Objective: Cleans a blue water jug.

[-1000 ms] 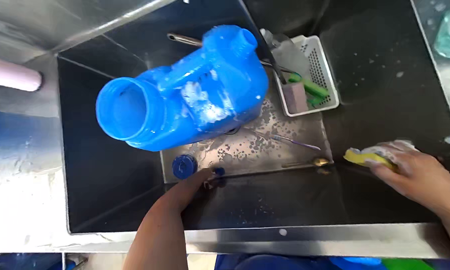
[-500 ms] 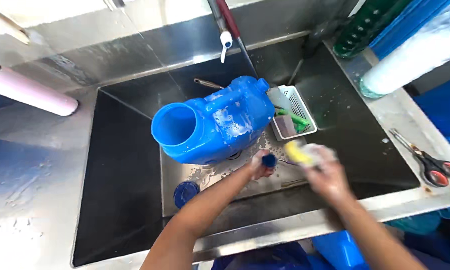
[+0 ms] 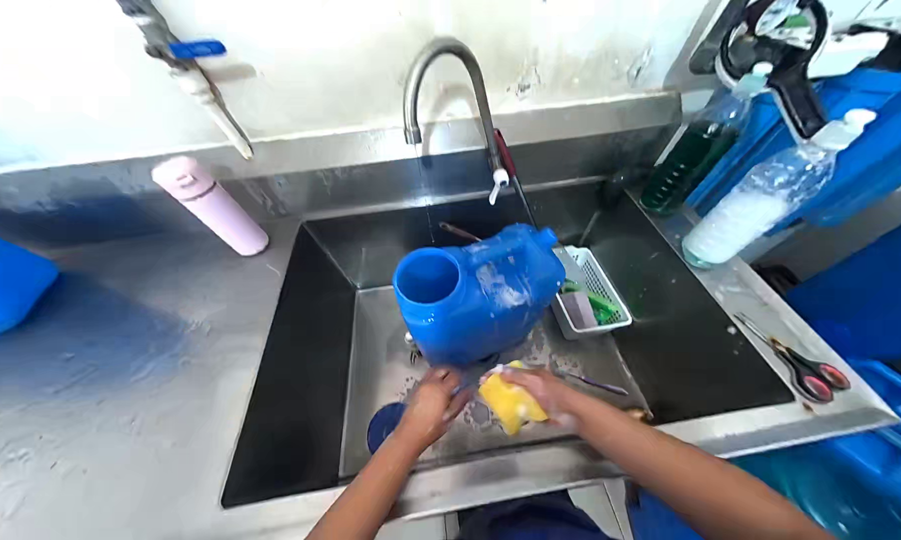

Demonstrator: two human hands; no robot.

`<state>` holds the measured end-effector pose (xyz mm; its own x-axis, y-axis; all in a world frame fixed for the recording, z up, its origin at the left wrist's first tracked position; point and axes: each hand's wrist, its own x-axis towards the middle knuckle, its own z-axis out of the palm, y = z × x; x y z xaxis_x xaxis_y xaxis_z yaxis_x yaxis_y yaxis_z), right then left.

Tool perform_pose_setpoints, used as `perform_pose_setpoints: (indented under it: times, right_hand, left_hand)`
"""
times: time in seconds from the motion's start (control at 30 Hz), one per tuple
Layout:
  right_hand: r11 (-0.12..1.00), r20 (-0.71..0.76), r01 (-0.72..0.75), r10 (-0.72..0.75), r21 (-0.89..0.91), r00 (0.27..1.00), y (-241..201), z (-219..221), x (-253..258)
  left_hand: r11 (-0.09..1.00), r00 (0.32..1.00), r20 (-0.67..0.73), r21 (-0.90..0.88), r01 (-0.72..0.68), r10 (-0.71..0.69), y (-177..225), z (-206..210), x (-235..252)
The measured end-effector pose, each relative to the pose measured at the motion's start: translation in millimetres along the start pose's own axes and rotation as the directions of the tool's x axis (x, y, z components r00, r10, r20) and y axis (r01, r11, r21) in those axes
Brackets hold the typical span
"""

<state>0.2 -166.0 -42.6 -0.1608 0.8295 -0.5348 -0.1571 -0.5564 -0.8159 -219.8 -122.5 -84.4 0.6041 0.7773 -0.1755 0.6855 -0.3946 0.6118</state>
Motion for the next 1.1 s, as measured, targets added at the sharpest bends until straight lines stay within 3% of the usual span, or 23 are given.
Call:
perform_pose_setpoints:
  times: [0.03, 0.07, 0.17, 0.23, 0.3, 0.37, 0.4, 0.47, 0.53, 0.6, 0.67, 0.7, 0.77, 0.83, 0.9, 0.97, 1.0, 1.03, 1.1]
  right_hand:
    - [0.974, -0.076, 0.14, -0.155, -0.178, 0.985, -23, -20, 0]
    - [0.905, -0.172, 0.243, -0.316, -0.349, 0.933, -52, -46, 4]
    - [0.618, -0.288, 0.207, -0.604, -0.759, 0.743, -120, -93, 67]
    - [0.344, -0.211, 0.08, -0.726, -0.936, 0.654, -102, -43, 127]
    - [0.207, -0.069, 0.116, -0.713, -0.971, 0.697, -92, 21, 148]
    - [0.082, 0.057, 0.169, -0.725, -0.982, 0.686, -88, 5, 146]
    - [0.073, 0.04, 0.135, -0.731, -0.988, 0.682, -85, -23, 139]
    - [0.214, -0.173, -0.032, -0.684, -0.976, 0.709, -99, -71, 127]
    - [0.302, -0.29, -0.113, -0.645, -0.947, 0.707, -94, -57, 124]
    - [0.2, -0.137, -0.005, -0.652, -0.98, 0.745, -77, -15, 118]
    - [0.128, -0.003, 0.112, -0.671, -0.985, 0.742, -78, -21, 112]
    - [0.17, -0.064, 0.064, -0.656, -0.983, 0.752, -82, -42, 108]
    - [0.321, -0.275, -0.07, -0.657, -0.944, 0.702, -91, -78, 107]
    - [0.407, -0.352, -0.072, -0.672, -0.911, 0.651, -66, -63, 105]
    - [0.335, -0.184, 0.153, -0.782, -0.93, 0.595, 0, -25, 86]
    - [0.166, 0.027, 0.312, -0.846, -0.935, 0.532, 51, -28, 64]
    - [0.099, 0.095, 0.299, -0.816, -0.949, 0.571, 58, -45, 56]
    - [0.059, 0.129, 0.252, -0.734, -0.966, 0.667, 45, -60, 54]
    - [0.024, 0.117, 0.152, -0.527, -0.988, 0.842, -12, -63, 84]
  left_hand:
    - [0.989, 0.983, 0.129, 0.086, 0.122, -0.132, -9, -19, -4]
    - [0.976, 0.971, 0.155, 0.143, 0.162, -0.184, -5, -37, -6]
    - [0.971, 0.989, -0.147, 0.239, 0.02, 0.016, 38, -88, 30]
    - [0.955, 0.984, -0.163, 0.273, 0.117, -0.074, 39, -109, 95]
    - [0.903, 0.967, -0.081, 0.346, 0.256, -0.243, 27, -123, 142]
    - [0.88, 0.954, -0.039, 0.376, 0.289, -0.296, 26, -117, 143]
    - [0.875, 0.95, -0.011, 0.385, 0.293, -0.313, 33, -108, 133]
    - [0.883, 0.938, 0.028, 0.347, 0.315, -0.346, 59, -94, 121]
    - [0.887, 0.931, 0.066, 0.333, 0.319, -0.36, 72, -87, 121]
    - [0.894, 0.938, 0.09, 0.347, 0.285, -0.334, 64, -92, 124]
    - [0.9, 0.948, 0.114, 0.364, 0.238, -0.297, 53, -96, 117]
    - [0.905, 0.952, 0.124, 0.365, 0.219, -0.28, 51, -93, 109]
    - [0.914, 0.957, 0.125, 0.35, 0.204, -0.261, 56, -88, 94]
    - [0.912, 0.953, 0.111, 0.34, 0.231, -0.283, 63, -82, 88]
    - [0.91, 0.95, 0.108, 0.336, 0.243, -0.294, 62, -80, 88]
    - [0.917, 0.961, 0.101, 0.341, 0.209, -0.257, 58, -83, 87]
    - [0.922, 0.97, 0.096, 0.342, 0.18, -0.224, 55, -83, 84]
    - [0.926, 0.976, 0.088, 0.341, 0.159, -0.201, 54, -83, 83]
    - [0.925, 0.977, 0.079, 0.344, 0.158, -0.196, 55, -84, 82]
